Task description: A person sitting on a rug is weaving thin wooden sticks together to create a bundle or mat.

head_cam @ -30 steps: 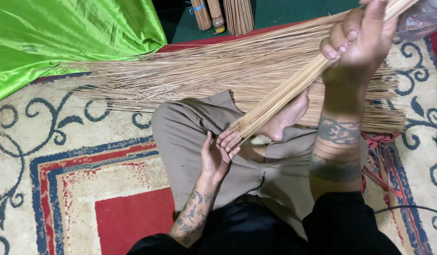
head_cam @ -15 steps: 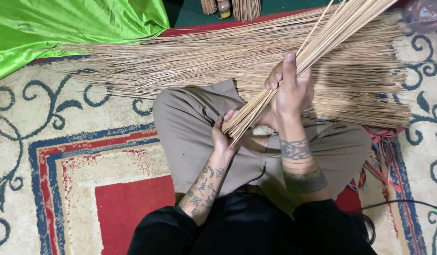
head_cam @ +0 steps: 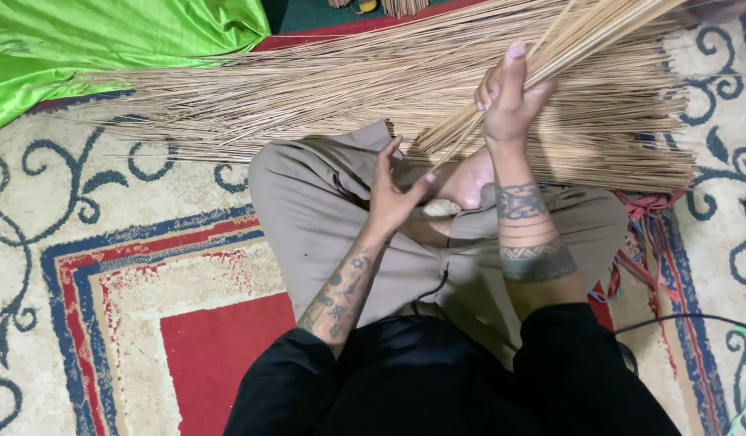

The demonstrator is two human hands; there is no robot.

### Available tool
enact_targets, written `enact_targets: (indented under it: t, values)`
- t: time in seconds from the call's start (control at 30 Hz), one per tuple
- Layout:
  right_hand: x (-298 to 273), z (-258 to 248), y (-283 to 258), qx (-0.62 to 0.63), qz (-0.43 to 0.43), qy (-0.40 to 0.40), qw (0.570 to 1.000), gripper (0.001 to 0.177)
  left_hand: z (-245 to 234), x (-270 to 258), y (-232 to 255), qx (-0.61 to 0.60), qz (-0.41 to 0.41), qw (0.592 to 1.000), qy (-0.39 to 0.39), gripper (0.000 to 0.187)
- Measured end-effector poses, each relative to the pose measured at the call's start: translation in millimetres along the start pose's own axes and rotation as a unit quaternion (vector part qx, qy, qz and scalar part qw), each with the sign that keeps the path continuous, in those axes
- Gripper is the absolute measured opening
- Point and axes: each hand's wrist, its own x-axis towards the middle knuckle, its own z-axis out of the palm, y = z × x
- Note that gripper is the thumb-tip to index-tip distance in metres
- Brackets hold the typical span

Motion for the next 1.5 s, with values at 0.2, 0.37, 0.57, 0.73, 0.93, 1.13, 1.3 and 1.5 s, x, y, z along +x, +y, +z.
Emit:
enact_targets:
  t: [0.2,0.37,0.57,0.73,0.93,1.13,1.3,1.5]
  values:
    - [-25,26,25,0.069,-0.058,-0.07,0.993,0.008,37,89,-35,0.107,0.091,0.987,-0.074,0.049]
    - [6,19,-7,0.055,-0.034,-0.07,0.995,0.04,48,109,-66,0.042,0.036,0.993,-0.108,0.034]
    - [25,41,-49,0.026,-0.088,-0.072,0.993,0.029,43,99,-70,-0.001,-0.017,0.996,-0.088,0.024]
    - [14,65,-74,0.019,-0.052,-0.115,0.992,0.026,43,98,-74,0.034,0.008,0.998,-0.055,0.018]
    - [12,75,-64,0.001,-0.134,-0.162,0.978,0.028,40,104,-79,-0.004,0.057,0.996,-0.063,0.025]
    - [19,70,-44,0.007,-0.017,-0.121,0.993,0.02,41,98,-72,-0.019,-0.029,0.996,-0.079,0.032]
    - [12,57,-11,-0.016,-0.042,-0.111,0.993,0.022,38,102,-81,-0.049,-0.049,0.991,-0.115,0.035]
    - [26,66,-27,-0.013,-0.062,-0.112,0.992,0.028,42,105,-81,0.056,-0.045,0.993,-0.098,0.043]
